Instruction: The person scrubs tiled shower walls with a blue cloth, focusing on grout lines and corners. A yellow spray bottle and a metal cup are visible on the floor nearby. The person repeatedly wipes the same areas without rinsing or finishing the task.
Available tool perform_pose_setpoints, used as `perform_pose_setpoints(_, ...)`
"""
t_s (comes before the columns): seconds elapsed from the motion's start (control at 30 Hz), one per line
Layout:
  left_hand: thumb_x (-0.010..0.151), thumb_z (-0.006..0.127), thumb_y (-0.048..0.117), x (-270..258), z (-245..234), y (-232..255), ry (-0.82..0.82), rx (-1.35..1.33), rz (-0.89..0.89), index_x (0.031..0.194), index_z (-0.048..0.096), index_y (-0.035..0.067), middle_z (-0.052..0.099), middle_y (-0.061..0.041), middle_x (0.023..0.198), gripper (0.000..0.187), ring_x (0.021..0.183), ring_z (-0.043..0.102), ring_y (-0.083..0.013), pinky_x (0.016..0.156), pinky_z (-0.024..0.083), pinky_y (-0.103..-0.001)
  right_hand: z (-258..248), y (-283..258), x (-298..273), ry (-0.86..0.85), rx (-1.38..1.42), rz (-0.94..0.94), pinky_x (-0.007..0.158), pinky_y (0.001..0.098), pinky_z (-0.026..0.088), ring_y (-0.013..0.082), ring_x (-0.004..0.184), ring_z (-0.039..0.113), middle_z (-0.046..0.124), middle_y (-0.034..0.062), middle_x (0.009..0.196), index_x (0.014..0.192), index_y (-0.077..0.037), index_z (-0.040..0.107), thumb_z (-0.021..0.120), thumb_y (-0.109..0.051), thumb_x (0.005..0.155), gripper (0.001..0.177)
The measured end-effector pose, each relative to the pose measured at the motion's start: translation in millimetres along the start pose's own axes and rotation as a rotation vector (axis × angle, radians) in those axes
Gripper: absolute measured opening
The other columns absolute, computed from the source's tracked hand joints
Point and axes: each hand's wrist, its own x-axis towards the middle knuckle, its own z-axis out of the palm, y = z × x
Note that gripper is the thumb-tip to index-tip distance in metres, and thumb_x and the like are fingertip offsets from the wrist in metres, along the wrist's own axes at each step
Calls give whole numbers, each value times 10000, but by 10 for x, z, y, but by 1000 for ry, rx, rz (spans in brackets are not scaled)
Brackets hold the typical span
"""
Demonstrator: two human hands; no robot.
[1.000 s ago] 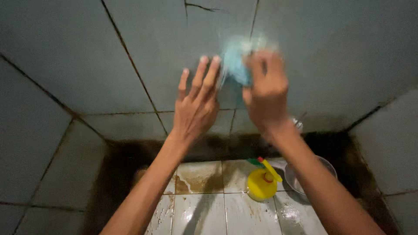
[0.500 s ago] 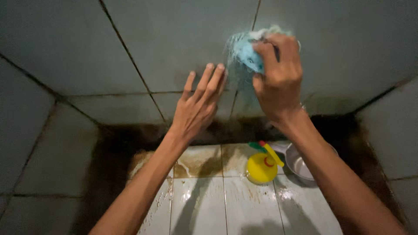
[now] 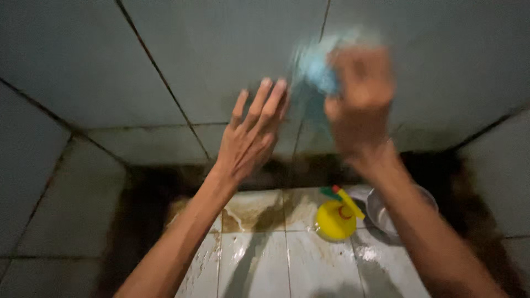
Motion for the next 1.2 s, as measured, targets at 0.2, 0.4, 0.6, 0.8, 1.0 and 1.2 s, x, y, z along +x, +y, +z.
perform_pose_setpoints(0.2,1108,586,199,35,39,-18,1,-88,-18,1566,507,19,313,-62,1711,498,1577,309,-230,1319,220,-474,88,-149,-96,6,32,-128,974,471,564,363,1159,607,613,172,1213,1204,14,639,715,111,765,456)
perform_pose_setpoints(0.4,1016,601,230,-27,-8,-35,-11,44,45,1590,516,77,338,-54,1676,600,1553,317,-216,1298,210,-466,80,-237,-294,-167,65,-192,875,444,565,346,1056,642,654,161,1139,1132,-3,652,747,79,711,439)
perform_pose_setpoints(0.6,1143,553,238,-127,71,2,-110,-102,77,1456,539,36,336,-91,1710,373,1577,287,-264,1303,232,-491,83,-73,-346,-84,93,-91,932,456,568,359,1126,628,648,167,1198,1238,11,642,742,68,765,487)
perform_pose_setpoints(0.8,967,569,227,-196,-11,90,-130,31,135,1560,514,81,312,-41,1673,613,1548,290,-204,1282,214,-465,197,-222,-847,-300,48,-46,866,417,584,340,1102,643,655,149,1193,1176,-27,644,755,87,732,471)
perform_pose_setpoints(1.0,984,572,238,-182,23,45,-96,19,128,1600,479,123,306,-27,1667,634,1539,298,-190,1295,217,-464,19,12,-905,-137,33,311,892,470,557,358,1120,622,602,205,1174,1245,-5,605,719,67,770,493)
perform_pose_setpoints(1.2,987,584,270,-214,35,95,-126,18,121,1577,500,89,323,-35,1653,622,1528,310,-195,1262,245,-460,-9,111,-900,-461,50,863,831,457,577,326,981,707,682,230,1085,1296,9,510,671,-45,934,400)
